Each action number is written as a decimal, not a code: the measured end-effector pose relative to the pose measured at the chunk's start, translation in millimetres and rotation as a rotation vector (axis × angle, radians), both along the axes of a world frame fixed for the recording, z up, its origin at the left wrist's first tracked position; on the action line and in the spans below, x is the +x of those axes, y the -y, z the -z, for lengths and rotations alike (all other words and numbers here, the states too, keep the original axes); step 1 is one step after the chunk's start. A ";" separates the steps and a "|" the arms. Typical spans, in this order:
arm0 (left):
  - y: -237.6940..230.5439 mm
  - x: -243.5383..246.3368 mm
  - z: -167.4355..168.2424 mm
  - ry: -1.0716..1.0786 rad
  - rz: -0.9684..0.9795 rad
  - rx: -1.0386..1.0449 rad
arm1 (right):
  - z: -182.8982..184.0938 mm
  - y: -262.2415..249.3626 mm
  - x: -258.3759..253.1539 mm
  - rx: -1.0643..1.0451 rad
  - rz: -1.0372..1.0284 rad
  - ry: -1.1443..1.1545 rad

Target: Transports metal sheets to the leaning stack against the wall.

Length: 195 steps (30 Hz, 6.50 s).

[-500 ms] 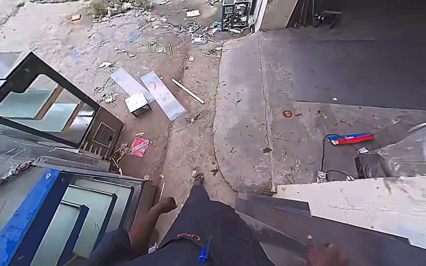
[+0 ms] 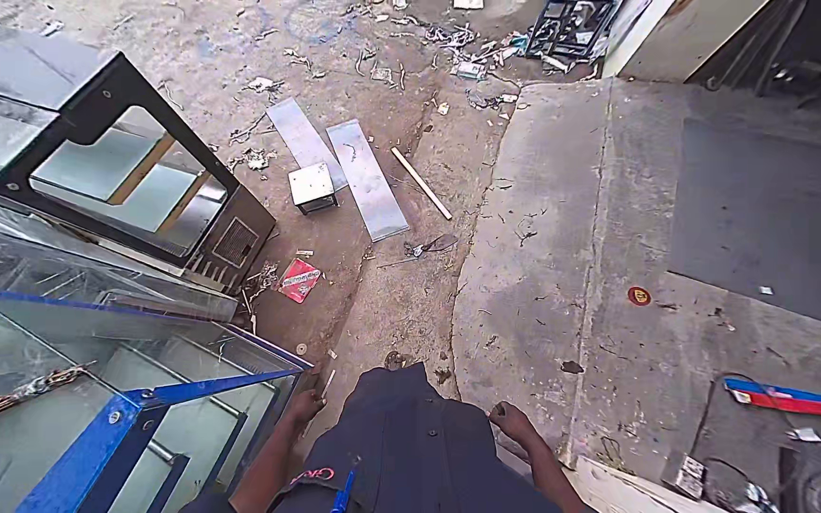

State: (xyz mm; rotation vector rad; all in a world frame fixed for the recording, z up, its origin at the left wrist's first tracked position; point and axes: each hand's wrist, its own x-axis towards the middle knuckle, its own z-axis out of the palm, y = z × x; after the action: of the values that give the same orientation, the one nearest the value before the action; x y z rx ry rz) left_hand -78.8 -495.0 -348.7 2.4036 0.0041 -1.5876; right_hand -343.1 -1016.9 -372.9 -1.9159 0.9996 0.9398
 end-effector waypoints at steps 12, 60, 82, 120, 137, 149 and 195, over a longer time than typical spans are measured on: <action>120.5 256.0 -6.0 0.072 -0.060 -0.072 | 39.7 128.7 265.2 0.040 0.022 -0.144; 84.0 1005.7 -38.9 0.271 -0.477 -0.045 | -43.1 135.1 1340.1 -0.006 -0.580 0.237; 420.7 1082.9 -3.2 0.286 -0.410 -0.189 | 185.7 382.2 1512.1 -0.005 -0.639 -0.039; 434.1 1123.0 382.7 -0.350 -0.481 -0.271 | 705.3 31.1 1190.9 0.052 1.723 -0.553; 435.0 1134.3 388.3 -0.289 -0.597 -0.318 | 672.3 28.7 1383.0 0.413 1.543 -0.100; 384.9 1172.0 388.0 -0.053 -0.817 -0.391 | 716.7 -78.0 1652.1 0.449 1.288 0.044; 441.9 1375.1 736.2 0.305 -2.450 -0.246 | 630.5 248.9 1512.7 0.332 1.202 0.141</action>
State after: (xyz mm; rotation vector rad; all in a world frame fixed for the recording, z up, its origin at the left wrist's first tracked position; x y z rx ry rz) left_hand 1296.2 -936.9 -1084.9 0.7288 1.6187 0.0925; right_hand 1169.6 -1265.8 -1003.4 -0.7977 1.4879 0.2140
